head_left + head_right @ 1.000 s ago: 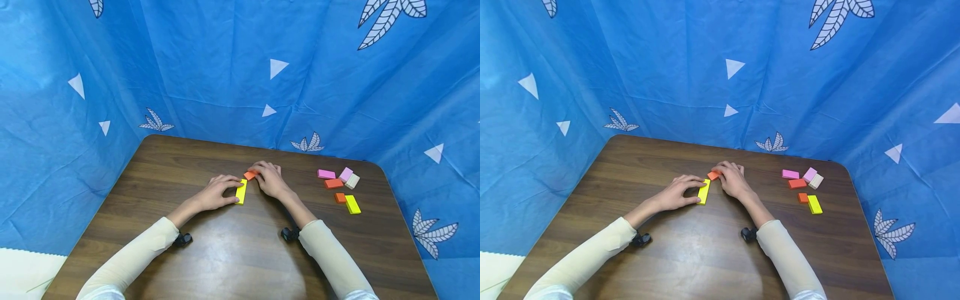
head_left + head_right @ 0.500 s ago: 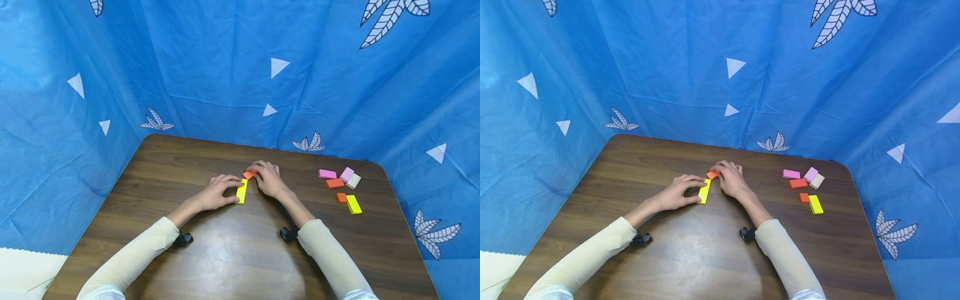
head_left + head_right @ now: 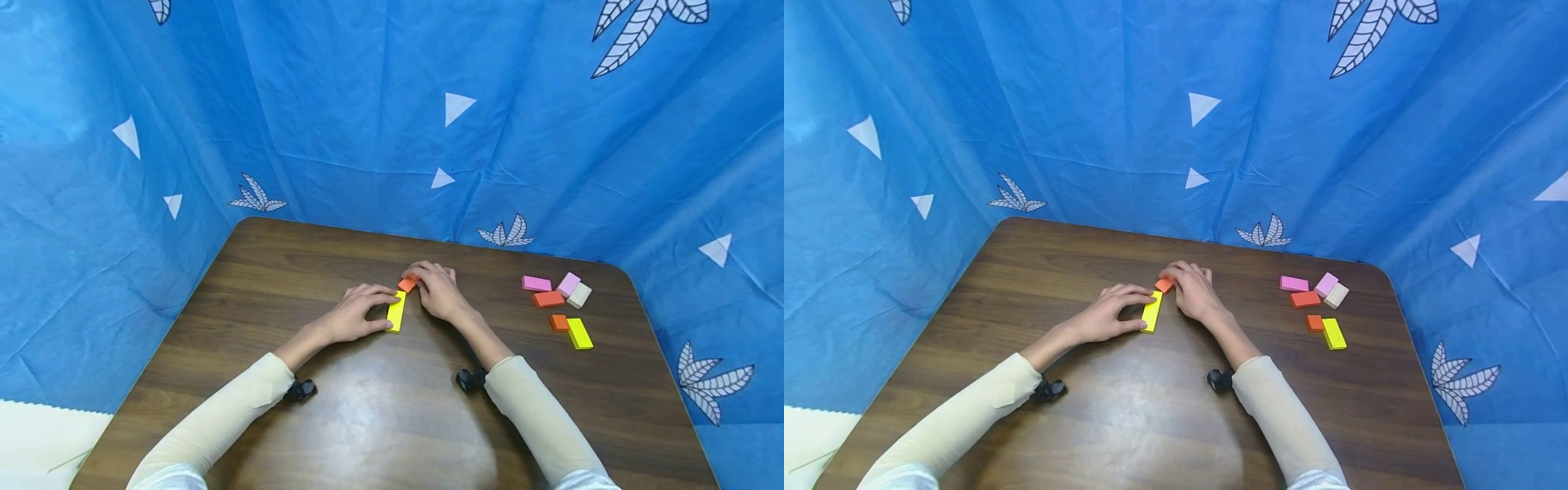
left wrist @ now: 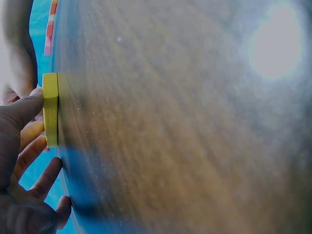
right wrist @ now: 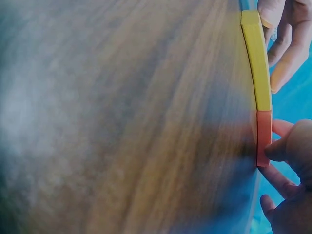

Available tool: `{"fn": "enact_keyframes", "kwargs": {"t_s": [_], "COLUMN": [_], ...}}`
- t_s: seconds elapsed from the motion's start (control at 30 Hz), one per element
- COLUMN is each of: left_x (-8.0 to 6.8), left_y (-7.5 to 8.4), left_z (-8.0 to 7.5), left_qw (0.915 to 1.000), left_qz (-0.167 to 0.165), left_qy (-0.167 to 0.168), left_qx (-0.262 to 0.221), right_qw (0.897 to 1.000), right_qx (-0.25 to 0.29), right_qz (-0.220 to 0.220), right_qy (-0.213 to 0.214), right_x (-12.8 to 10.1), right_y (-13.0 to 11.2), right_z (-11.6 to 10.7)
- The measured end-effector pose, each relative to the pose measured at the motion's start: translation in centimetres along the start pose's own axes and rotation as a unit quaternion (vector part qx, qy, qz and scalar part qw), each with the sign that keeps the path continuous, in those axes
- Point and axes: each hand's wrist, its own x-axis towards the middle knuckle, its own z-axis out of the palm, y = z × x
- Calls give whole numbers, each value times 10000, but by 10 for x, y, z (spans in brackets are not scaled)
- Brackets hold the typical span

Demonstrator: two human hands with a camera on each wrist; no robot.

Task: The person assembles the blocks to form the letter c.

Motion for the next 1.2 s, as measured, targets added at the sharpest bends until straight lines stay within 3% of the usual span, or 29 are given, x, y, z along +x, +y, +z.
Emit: {"fn": "enact_keyframes", "kwargs": {"t_s": [1.2], "left_x": [1], "left_y": [3], "left_z": [-6], "left_qw": [9998], "left_qz": [-62], "left_qy": [-106], "left_qx": [-128], "right_qw": [9998], "right_qx": [147], "right_qz": [98], "right_qy": [-115], "right_x": [2], "right_y": [2], "right_z": [0]}}
